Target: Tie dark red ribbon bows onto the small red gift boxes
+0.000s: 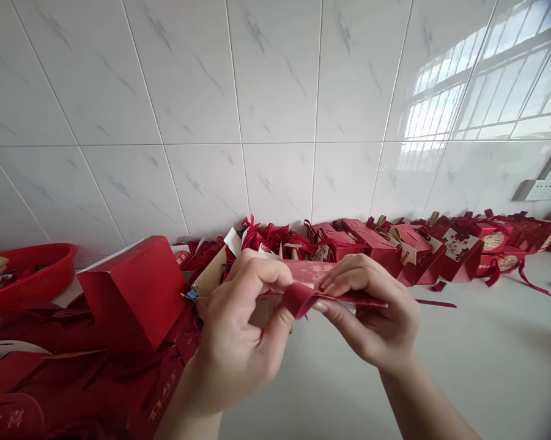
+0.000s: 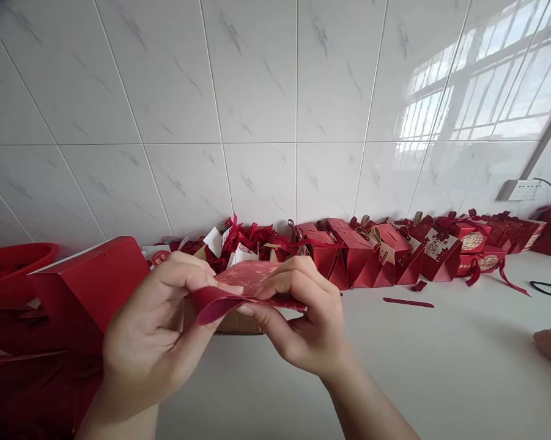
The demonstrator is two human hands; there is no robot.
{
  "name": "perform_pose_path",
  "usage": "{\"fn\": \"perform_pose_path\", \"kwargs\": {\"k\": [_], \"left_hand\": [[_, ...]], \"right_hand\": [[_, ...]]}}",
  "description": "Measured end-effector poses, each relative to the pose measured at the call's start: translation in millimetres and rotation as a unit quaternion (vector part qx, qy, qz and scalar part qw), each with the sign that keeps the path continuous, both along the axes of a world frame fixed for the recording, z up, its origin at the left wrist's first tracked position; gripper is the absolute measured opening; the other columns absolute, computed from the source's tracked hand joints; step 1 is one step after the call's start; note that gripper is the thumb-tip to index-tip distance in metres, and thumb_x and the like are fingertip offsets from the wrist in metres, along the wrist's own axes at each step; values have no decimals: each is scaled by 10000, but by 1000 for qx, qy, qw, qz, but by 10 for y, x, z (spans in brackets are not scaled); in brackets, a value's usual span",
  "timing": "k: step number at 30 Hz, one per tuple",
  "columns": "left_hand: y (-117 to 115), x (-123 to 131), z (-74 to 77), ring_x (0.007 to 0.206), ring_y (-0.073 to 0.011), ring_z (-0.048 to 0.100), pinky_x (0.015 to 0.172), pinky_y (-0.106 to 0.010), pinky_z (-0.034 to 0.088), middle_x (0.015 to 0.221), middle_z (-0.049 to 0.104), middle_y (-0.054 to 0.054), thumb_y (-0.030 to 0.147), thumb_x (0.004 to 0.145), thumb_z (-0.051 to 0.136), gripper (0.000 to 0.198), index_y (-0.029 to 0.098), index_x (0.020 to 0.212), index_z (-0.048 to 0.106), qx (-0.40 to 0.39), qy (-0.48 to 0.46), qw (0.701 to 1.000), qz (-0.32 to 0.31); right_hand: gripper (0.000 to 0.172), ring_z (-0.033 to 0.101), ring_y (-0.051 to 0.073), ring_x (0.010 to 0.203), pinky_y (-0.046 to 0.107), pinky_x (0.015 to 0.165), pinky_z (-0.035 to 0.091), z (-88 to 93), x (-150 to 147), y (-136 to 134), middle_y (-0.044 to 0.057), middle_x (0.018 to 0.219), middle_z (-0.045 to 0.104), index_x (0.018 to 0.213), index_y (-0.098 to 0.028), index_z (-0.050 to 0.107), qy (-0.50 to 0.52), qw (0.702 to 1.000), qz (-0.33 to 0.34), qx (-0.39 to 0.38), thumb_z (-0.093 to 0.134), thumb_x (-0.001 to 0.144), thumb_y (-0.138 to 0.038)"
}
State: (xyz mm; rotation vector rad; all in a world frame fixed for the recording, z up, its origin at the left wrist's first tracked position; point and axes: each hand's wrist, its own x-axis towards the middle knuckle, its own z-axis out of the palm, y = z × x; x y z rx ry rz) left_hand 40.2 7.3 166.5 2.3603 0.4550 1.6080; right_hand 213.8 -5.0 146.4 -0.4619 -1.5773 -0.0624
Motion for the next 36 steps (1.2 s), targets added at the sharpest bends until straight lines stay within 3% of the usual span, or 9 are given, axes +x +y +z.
{"fn": "perform_pose_path", "kwargs": {"k": [3, 7, 10, 15, 23, 30, 36], "left_hand": [[6, -58, 34, 731, -99, 582, 614, -200, 509, 823, 561, 6, 103, 831, 603, 192, 221, 934, 492, -55, 24, 998, 18], [-9, -177, 120, 736, -114, 654, 595, -186, 551, 868, 642, 12, 166, 836, 619, 249, 249, 1019, 471, -109, 63, 992, 24], [-13, -272, 180, 713, -108, 669, 595, -171, 551, 848, 682, 24, 172, 832, 631, 327, 264, 1126, 520, -86, 108, 989, 49], [24, -346, 210, 781, -129, 666, 648, -193, 522, 803, 696, 27, 126, 820, 630, 120, 243, 842, 645, -11, 135, 988, 70], [81, -286, 153, 747, -129, 628, 670, -220, 493, 788, 684, 11, 127, 821, 594, 94, 208, 814, 640, 11, 176, 975, 132], [143, -244, 147, 758, -128, 633, 694, -227, 503, 788, 694, 4, 108, 809, 608, 131, 209, 807, 691, 8, 197, 974, 113], [169, -206, 88, 756, -122, 618, 677, -219, 494, 789, 698, 21, 6, 776, 586, 260, 233, 820, 703, -15, 242, 967, 82]], "right_hand": [[167, 557, 120, 660, 255, 563, 460, -7, -29, 8, 4, 730, 596, 786, -177, 594, 5, 996, 27, -90, 732, 749, -91], [188, 544, 93, 655, 219, 587, 452, -8, -64, 25, -16, 731, 616, 781, -173, 609, -1, 988, 59, -144, 774, 720, -106], [184, 589, 99, 690, 212, 621, 478, -4, -91, 29, -2, 765, 652, 833, -171, 651, -7, 985, 72, -157, 792, 718, -147], [142, 631, 117, 729, 229, 667, 505, -24, -146, 29, 19, 802, 695, 855, -172, 700, -18, 979, 89, -184, 779, 738, -180], [139, 614, 123, 706, 233, 631, 474, -115, -232, 99, 26, 804, 677, 873, -175, 727, -50, 954, 76, -285, 762, 748, -224], [91, 600, 111, 722, 211, 626, 449, -91, -188, 79, 7, 827, 672, 852, -193, 729, -66, 927, 95, -356, 698, 782, -243], [53, 467, 69, 572, 176, 491, 327, -43, -175, 11, -45, 633, 563, 708, -158, 615, -117, 888, 104, -432, 606, 743, -119]]}}
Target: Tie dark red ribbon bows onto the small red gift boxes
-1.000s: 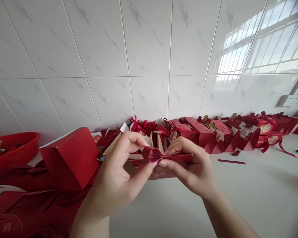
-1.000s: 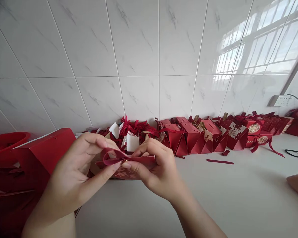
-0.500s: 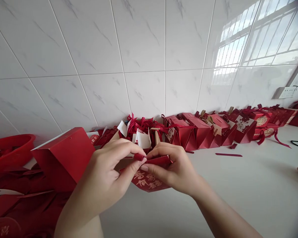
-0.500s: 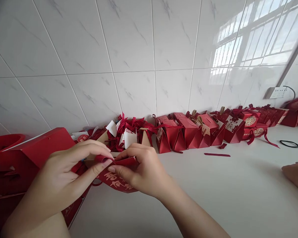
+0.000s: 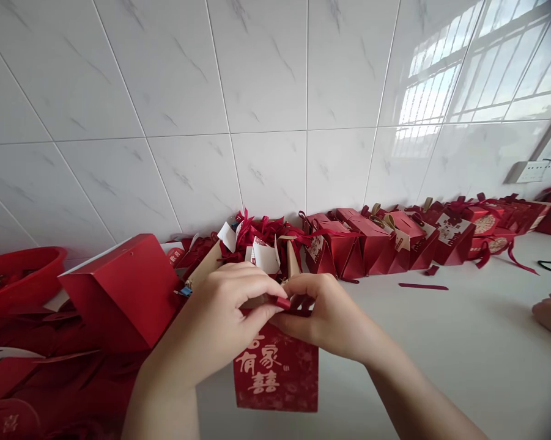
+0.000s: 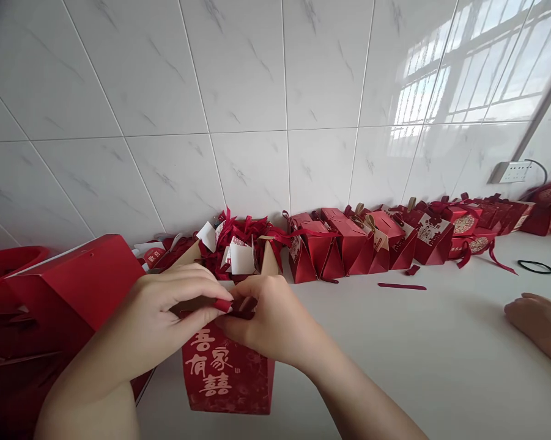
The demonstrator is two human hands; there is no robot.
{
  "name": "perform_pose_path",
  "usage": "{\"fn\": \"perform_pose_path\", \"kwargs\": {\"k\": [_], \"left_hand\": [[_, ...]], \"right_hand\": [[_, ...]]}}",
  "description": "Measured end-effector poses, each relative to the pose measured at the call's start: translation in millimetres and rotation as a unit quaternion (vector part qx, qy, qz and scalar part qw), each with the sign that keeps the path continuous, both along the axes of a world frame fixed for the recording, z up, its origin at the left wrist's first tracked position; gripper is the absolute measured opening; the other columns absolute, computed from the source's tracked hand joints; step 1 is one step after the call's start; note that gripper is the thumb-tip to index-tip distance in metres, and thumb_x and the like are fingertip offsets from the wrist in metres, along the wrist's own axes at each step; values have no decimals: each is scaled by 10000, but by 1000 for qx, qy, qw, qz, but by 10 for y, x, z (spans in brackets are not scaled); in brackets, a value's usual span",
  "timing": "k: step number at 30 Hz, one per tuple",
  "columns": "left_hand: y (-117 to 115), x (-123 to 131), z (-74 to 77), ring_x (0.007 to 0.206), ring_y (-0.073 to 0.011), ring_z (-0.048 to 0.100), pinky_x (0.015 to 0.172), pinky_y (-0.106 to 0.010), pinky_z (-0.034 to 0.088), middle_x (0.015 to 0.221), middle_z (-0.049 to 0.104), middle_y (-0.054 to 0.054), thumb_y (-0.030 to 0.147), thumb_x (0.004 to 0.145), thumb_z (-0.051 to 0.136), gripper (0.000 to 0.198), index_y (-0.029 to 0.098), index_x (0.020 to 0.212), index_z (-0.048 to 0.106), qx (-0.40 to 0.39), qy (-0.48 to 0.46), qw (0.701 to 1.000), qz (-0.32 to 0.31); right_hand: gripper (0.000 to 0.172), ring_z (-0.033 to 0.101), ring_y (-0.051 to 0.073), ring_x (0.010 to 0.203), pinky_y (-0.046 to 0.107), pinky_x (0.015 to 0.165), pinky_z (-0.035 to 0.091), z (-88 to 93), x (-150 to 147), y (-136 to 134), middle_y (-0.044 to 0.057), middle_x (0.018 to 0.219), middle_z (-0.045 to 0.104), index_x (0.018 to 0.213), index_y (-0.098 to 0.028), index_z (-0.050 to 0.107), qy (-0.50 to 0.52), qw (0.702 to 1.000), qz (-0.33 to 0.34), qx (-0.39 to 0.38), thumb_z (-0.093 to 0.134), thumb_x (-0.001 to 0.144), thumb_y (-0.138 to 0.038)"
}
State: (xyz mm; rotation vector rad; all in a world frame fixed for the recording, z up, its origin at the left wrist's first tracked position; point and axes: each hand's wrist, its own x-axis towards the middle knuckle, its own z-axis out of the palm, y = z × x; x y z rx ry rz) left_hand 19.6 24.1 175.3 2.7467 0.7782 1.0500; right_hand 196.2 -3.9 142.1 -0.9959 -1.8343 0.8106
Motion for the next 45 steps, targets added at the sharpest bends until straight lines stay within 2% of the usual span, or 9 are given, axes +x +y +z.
{"fn": "perform_pose_path", "kwargs": {"k": [9, 19, 22, 24, 27, 30, 36, 41, 45], "left_hand": [[11, 15, -16, 742, -122, 618, 686, -230, 497, 776, 700, 25, 9, 788, 569, 266, 236, 808, 706, -3, 13, 1000, 1], [14, 62, -44, 768, -131, 643, 717, -239, 510, 796, 719, 39, 28, 779, 586, 254, 251, 804, 705, 24, 19, 999, 11], [-15, 66, -34, 777, -141, 662, 711, -237, 520, 825, 725, 27, 159, 806, 648, 148, 259, 906, 691, 15, 5, 1000, 19], [-41, 59, -15, 772, -138, 671, 716, -231, 525, 822, 726, 20, 229, 828, 648, 211, 248, 1037, 639, 2, -24, 1000, 18], [-77, 35, 24, 717, -127, 663, 729, -232, 519, 754, 712, 29, 229, 852, 615, 277, 226, 1125, 570, 9, -62, 998, 22], [-94, 9, 51, 713, -138, 648, 743, -247, 512, 717, 696, 33, 227, 848, 618, 265, 231, 1109, 575, 61, -81, 994, 37], [-94, -11, 42, 753, -134, 635, 755, -233, 504, 702, 675, 43, 184, 845, 617, 325, 239, 1157, 544, 69, -97, 993, 30], [-114, -15, 38, 741, -142, 625, 841, -279, 473, 698, 680, 52, 187, 850, 610, 394, 238, 1223, 495, 67, -93, 993, 15], [-127, -27, 41, 756, -136, 628, 874, -281, 456, 699, 668, 51, 170, 868, 577, 369, 223, 1223, 494, 57, -94, 994, 11]], "right_hand": [[73, 405, 72, 587, 180, 500, 304, -20, -18, -9, -50, 655, 518, 723, -178, 506, -53, 999, -11, 3, 568, 760, -171], [132, 441, 95, 596, 208, 532, 316, -36, -24, -2, -25, 678, 577, 710, -178, 506, -123, 989, -81, 35, 514, 708, -47], [166, 442, 95, 591, 208, 525, 313, -29, 3, -6, -29, 664, 578, 703, -179, 530, -124, 987, -94, 41, 508, 678, -17], [133, 435, 90, 561, 207, 507, 306, 0, 47, -10, -36, 634, 571, 684, -179, 540, -106, 988, -106, 30, 536, 703, -47], [89, 478, 92, 555, 207, 506, 346, 69, 160, -20, -30, 635, 587, 679, -177, 574, -72, 990, -123, 15, 594, 764, -158], [103, 535, 110, 584, 212, 505, 398, 130, 320, -44, -7, 669, 622, 697, -171, 605, -63, 987, -145, 16, 609, 784, -227], [174, 515, 121, 517, 228, 434, 378, 146, 710, -112, 4, 627, 621, 698, -179, 614, -141, 950, -277, 41, 627, 774, -335], [232, 616, 186, 628, 281, 503, 456, 95, 1016, 3, 53, 779, 683, 857, -183, 673, -184, 900, -394, -32, 644, 741, -382], [226, 632, 209, 724, 298, 568, 478, 42, 1163, 180, 61, 842, 696, 888, -190, 681, -196, 875, -436, -75, 633, 732, -346]]}}
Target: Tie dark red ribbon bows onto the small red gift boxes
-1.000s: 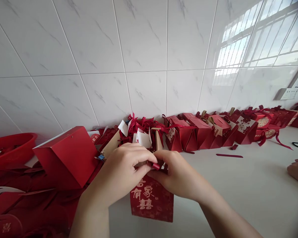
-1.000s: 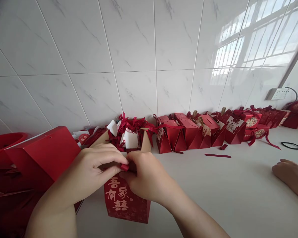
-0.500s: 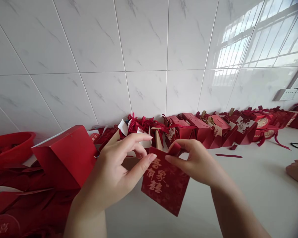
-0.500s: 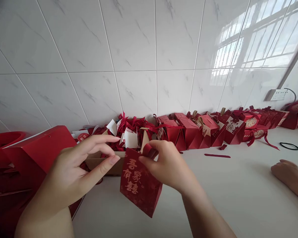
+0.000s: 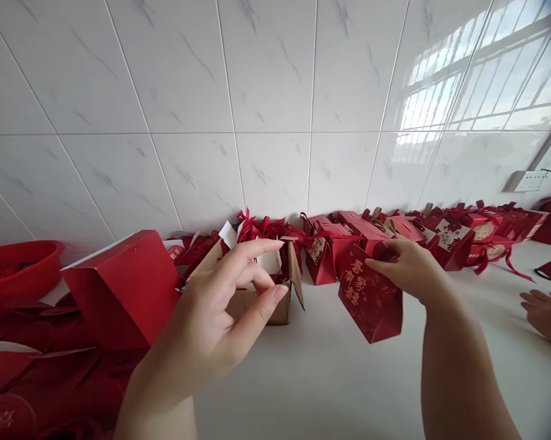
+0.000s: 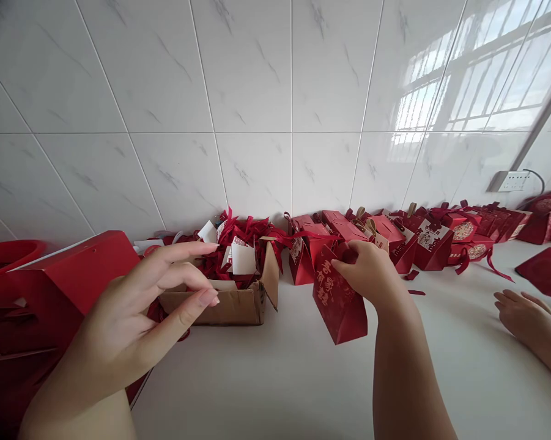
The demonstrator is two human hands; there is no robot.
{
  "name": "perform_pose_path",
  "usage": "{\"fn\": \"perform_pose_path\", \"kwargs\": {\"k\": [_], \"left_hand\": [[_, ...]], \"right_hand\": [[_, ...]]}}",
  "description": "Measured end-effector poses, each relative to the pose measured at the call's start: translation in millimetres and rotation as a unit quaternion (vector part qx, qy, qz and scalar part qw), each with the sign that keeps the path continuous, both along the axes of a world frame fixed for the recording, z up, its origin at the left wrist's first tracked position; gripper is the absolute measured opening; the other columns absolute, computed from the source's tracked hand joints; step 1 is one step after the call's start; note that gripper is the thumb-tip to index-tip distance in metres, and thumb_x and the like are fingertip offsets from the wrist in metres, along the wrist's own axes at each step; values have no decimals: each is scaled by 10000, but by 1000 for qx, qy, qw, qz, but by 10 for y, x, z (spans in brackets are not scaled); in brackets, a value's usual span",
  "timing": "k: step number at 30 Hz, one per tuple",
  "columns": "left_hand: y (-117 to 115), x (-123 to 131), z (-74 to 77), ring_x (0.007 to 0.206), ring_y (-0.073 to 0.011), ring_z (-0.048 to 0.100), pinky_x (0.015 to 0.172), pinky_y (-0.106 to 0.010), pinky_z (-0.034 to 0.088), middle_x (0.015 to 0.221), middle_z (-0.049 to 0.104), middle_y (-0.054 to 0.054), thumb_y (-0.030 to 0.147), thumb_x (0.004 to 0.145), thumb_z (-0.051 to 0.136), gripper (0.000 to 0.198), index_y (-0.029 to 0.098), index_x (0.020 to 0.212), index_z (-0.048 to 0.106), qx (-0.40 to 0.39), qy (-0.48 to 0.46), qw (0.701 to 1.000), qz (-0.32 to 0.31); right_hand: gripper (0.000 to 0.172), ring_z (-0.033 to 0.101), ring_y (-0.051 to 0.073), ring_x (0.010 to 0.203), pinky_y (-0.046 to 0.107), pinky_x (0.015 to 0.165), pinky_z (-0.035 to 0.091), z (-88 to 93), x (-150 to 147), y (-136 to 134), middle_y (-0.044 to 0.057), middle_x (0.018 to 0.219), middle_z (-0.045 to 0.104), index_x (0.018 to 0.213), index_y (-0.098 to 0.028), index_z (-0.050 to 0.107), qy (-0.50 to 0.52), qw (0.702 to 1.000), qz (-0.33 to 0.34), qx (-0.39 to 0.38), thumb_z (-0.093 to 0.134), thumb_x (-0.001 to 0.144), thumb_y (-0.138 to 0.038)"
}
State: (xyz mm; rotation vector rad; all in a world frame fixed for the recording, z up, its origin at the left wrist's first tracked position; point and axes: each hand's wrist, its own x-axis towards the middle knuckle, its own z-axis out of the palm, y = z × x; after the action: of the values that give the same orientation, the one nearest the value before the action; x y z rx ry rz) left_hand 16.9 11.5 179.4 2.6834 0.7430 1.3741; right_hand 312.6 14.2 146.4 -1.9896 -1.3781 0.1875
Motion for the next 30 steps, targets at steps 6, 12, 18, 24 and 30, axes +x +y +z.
{"fn": "perform_pose_path", "kwargs": {"k": [6, 12, 18, 24, 30], "left_hand": [[-15, -20, -4, 756, -119, 619, 874, -275, 448, 722, 671, 70, 175, 868, 579, 384, 235, 1232, 475, -3, 20, 1000, 12], [-43, -7, 15, 807, -111, 615, 915, -273, 426, 759, 681, 90, 184, 887, 551, 361, 260, 1227, 457, -16, 51, 998, 34], [-33, 0, 19, 840, -117, 611, 936, -278, 411, 785, 693, 90, 195, 894, 542, 345, 272, 1222, 466, -15, 60, 998, 32], [-46, -22, 5, 817, -107, 614, 967, -273, 412, 774, 676, 77, 206, 888, 557, 389, 248, 1260, 451, -31, 29, 999, 27], [-12, -22, 19, 799, -97, 616, 877, -235, 477, 813, 675, 47, 166, 866, 583, 386, 218, 1239, 497, -11, 3, 1000, 28]], "right_hand": [[165, 620, 191, 671, 277, 534, 446, -143, 77, 247, 69, 778, 684, 796, -158, 671, 1, 997, 17, -72, 620, 729, -300], [144, 626, 165, 706, 241, 540, 453, -225, 61, 371, 40, 828, 695, 822, -181, 692, 11, 996, 36, -82, 638, 728, -277], [288, 638, 167, 715, 237, 548, 462, -259, 107, 364, 38, 887, 702, 945, -185, 678, 5, 994, 60, -90, 650, 660, -156], [353, 650, 185, 819, 257, 667, 478, -354, 178, 476, 7, 922, 718, 901, -232, 711, -19, 995, 77, -60, 579, 631, -48], [322, 637, 236, 863, 481, 951, 376, -414, 110, 606, -15, 804, 724, 826, -273, 738, -45, 998, 44, 0, 553, 665, -63]]}}
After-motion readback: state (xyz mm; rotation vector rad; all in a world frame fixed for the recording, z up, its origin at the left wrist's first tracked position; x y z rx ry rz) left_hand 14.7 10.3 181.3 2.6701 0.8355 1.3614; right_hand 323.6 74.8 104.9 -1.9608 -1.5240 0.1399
